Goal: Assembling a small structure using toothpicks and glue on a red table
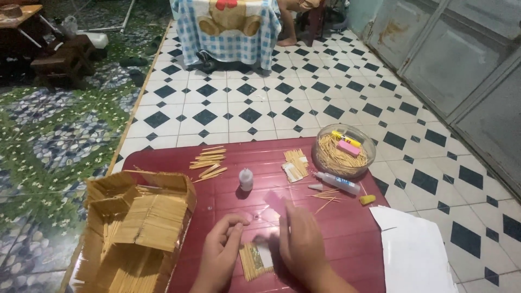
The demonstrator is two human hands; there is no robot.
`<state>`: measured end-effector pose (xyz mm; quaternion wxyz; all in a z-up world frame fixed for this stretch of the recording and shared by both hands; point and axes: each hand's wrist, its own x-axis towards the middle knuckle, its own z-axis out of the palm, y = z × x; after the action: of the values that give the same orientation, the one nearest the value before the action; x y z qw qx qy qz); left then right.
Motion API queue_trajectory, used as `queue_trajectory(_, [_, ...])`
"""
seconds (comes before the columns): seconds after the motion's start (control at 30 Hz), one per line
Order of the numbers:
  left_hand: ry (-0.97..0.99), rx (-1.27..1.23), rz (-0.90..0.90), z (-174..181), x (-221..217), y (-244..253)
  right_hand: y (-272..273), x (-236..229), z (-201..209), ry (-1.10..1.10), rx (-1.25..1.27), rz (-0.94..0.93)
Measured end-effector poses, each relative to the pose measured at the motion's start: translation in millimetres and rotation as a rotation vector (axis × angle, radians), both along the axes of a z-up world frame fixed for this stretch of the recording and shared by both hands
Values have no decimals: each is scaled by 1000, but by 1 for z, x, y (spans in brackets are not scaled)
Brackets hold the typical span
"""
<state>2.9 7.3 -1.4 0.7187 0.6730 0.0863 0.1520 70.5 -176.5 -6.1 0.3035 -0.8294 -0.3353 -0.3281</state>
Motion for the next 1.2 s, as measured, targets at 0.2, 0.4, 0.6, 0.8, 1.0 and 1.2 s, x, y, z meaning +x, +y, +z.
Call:
queue_trajectory(0.2, [74,-25,-61,-2,-1,-1,10,-5,13,76,-109,62])
queue_trajectory(0.4, [108,-132,-63,-15,5,0,11,-15,32,-100,-232,160])
queue_trajectory(0.6, [417,-60,-27,14,0,-5,0,-2,1,111,-43,101])
queue_trajectory(0.8, [159,-111,-15,-2,3,-2,8,-3,-1,-6,-104,197])
queue_trajectory(1.0, [74,-92,-16,-14,6,-1,12,-6,14,-32,-111,297])
queue_trajectory(1.2, [43,-32,-6,-46,13,5,14,-7,16,-62,-166,251])
